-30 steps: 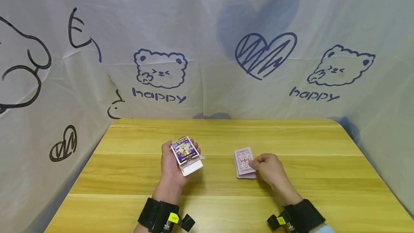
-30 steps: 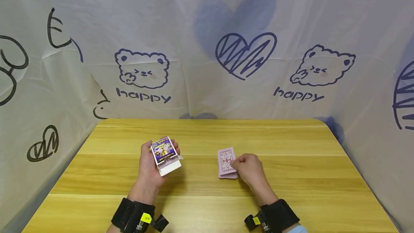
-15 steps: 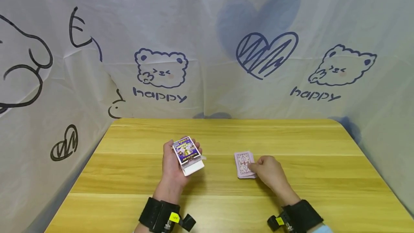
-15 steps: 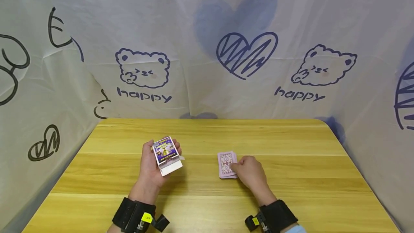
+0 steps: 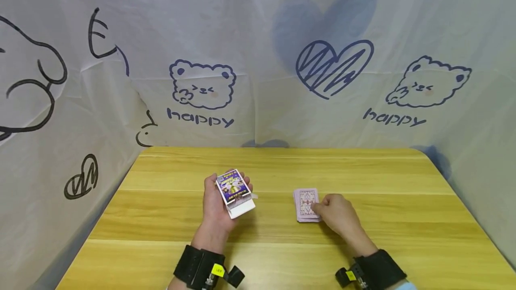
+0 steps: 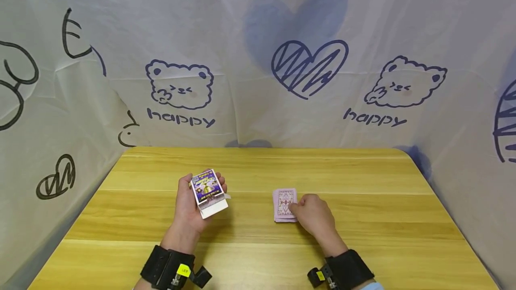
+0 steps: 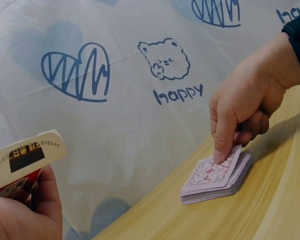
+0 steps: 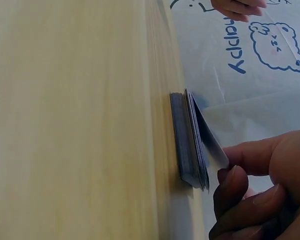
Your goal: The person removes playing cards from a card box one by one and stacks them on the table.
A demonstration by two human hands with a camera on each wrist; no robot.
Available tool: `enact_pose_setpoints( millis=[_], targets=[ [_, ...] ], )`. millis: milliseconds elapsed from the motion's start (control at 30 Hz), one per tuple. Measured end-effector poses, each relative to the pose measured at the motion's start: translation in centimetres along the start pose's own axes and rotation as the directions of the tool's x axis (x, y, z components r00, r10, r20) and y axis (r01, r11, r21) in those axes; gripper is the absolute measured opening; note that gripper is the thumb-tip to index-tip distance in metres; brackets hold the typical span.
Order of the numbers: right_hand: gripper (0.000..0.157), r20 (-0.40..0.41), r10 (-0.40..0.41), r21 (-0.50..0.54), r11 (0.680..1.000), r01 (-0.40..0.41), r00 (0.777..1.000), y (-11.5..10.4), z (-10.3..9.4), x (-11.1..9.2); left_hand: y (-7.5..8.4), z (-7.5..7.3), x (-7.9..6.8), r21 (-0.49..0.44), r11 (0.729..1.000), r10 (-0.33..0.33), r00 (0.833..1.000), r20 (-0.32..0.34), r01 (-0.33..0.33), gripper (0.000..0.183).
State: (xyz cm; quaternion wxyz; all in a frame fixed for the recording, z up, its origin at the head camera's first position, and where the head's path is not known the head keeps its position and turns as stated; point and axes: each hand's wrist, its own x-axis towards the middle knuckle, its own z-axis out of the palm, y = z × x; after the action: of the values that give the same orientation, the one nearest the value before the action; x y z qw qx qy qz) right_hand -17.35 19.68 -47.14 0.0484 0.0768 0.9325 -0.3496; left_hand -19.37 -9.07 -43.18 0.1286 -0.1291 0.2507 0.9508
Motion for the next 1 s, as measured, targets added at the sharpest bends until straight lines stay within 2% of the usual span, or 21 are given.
enact_pose_setpoints(
  millis=[267, 633, 833, 1000],
  targets=[
    [0.031, 0.021, -0.001, -0.059, 0.998, 0.003, 1.0, 0.2, 0.0, 0.0, 0.2, 0.1, 0.0, -0.005, 1.0, -0.001, 1.0, 0.019, 0.001, 0.053],
    [0.031, 0.029, -0.005, -0.067, 0.998, 0.007, 1.0, 0.2, 0.0, 0.1, 0.2, 0.2, -0.3, 0.003, 1.0, 0.01, 1.0, 0.01, -0.01, 0.053],
    [0.032, 0.017, -0.019, -0.016, 1.0, 0.019, 1.0, -0.4, -0.6, -0.1, 0.2, 0.2, -0.3, -0.004, 1.0, 0.007, 1.0, 0.001, -0.007, 0.054],
    [0.032, -0.032, -0.055, 0.073, 0.996, 0.058, 0.998, -1.9, -1.4, -0.8, -0.3, 0.1, -0.1, 0.011, 1.0, -0.017, 1.0, 0.014, 0.017, 0.055]
  ],
)
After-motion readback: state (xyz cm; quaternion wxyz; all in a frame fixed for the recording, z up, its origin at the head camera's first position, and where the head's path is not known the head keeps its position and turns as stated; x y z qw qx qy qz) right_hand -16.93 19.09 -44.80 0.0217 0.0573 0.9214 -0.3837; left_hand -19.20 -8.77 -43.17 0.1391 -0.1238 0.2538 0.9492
